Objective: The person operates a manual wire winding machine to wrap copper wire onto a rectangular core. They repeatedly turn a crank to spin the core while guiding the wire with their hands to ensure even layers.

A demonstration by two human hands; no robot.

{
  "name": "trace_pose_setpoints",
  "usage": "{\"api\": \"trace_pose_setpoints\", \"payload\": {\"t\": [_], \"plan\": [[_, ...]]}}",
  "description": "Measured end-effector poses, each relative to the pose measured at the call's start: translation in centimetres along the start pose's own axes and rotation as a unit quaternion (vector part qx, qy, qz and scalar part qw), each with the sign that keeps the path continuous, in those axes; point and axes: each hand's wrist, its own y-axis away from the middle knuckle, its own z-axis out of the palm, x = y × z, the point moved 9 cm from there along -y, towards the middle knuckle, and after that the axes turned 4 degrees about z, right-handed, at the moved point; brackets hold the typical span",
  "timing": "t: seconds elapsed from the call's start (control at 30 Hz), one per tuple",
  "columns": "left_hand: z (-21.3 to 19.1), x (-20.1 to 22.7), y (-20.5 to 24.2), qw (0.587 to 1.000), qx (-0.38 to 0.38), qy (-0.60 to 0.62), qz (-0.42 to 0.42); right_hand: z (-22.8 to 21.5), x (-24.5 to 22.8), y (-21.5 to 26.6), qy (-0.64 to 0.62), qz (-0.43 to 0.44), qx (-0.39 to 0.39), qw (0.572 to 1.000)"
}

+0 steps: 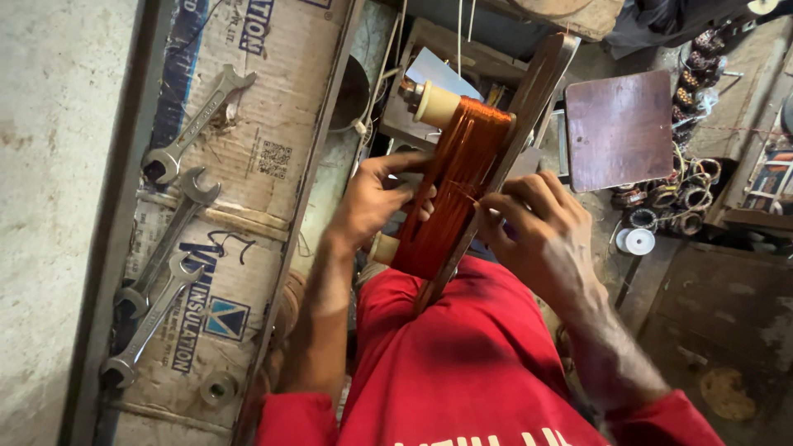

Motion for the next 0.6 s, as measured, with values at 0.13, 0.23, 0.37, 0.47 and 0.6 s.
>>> {"api": "trace_pose_setpoints", "payload": {"t": [0.13,0.23,0.37,0.47,0.6], "plan": [[0.1,1.2,0.6,0.995,0.060,-0.051,0.061,0.6,-1.0,-1.3,-0.037,-0.020,-0.010,0.999],[-0.1,1.6,1.5,0.983,0.153,-0.092,0.051,1.5,-1.5,-2.3,-0.032,-0.036,-0.021,0.999],[1.6,4.2,2.2,0.973,0.100,-0.175,0.115,2.2,-0.7,-3.5,-0.059,-0.016,-0.029,0.998],[2.6,5.2,1.6,0.963,0.044,-0.227,0.138,2.7,0.1,-3.8,-0.072,-0.010,-0.036,0.997],[3.0,6.4,1.3,0.948,0.037,-0.258,0.184,3.3,0.8,-4.0,-0.069,0.000,-0.036,0.997]]}}
